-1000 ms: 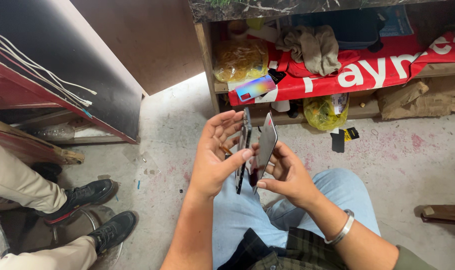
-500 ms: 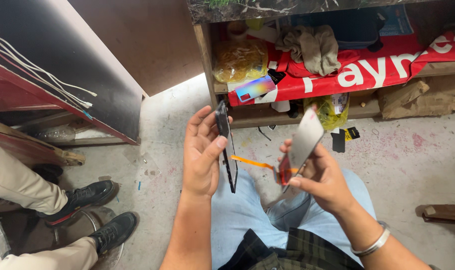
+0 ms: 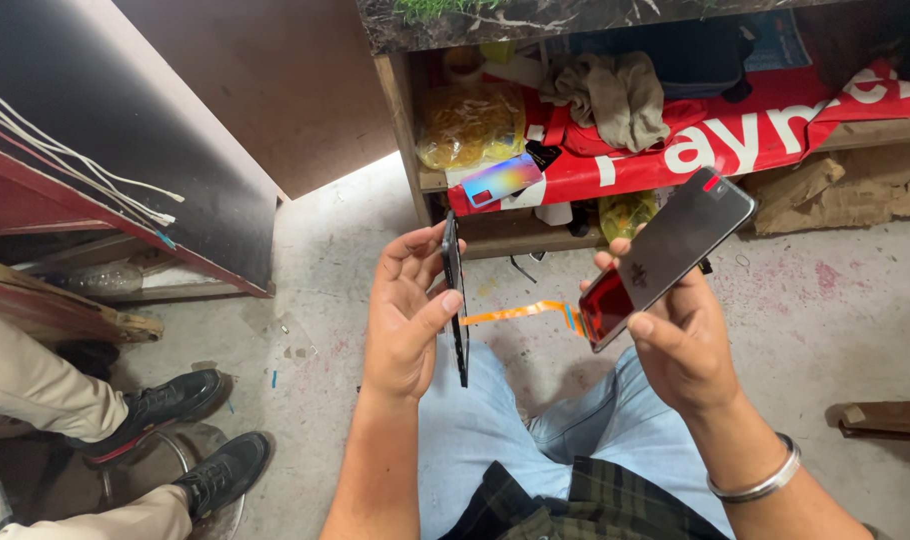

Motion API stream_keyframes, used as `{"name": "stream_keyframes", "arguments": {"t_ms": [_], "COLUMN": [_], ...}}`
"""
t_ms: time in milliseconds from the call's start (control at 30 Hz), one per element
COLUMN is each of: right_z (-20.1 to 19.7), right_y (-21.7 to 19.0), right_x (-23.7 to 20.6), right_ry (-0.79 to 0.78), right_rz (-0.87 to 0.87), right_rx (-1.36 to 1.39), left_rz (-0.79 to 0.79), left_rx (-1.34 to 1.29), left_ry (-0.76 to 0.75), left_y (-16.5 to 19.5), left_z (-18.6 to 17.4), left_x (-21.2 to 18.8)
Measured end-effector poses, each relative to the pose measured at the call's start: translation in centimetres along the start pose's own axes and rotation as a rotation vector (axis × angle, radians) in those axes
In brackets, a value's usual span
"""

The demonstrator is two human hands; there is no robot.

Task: The person picks up a disassembled smartphone from a glass display counter and works on it while seated. They use a metal pry tool to lift components inside the phone frame, peel adhesive backing from a replacement battery cover, connect the display flex cable, and press the parts together by hand.

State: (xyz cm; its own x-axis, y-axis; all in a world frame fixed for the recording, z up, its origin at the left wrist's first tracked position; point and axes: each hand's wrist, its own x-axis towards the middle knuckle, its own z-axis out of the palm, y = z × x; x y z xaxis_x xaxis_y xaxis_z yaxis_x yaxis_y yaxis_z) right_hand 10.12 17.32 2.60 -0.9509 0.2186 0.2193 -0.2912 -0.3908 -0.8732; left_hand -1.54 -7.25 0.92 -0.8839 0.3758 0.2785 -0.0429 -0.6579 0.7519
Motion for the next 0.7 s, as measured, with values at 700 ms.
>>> {"name": "stream_keyframes", "arguments": {"t_ms": [700], "right_z": [0.9], "right_y": [-2.9], "right_x": [4.6], "right_ry": [0.023], "right_rz": [-0.114], "right_rx": [0.225], "left_rz": [-0.082], "left_rx": [-0.244], "left_ry": [0.076], "left_y": [-0.5], "left_z": [0.0], "left_x": [0.1]}}
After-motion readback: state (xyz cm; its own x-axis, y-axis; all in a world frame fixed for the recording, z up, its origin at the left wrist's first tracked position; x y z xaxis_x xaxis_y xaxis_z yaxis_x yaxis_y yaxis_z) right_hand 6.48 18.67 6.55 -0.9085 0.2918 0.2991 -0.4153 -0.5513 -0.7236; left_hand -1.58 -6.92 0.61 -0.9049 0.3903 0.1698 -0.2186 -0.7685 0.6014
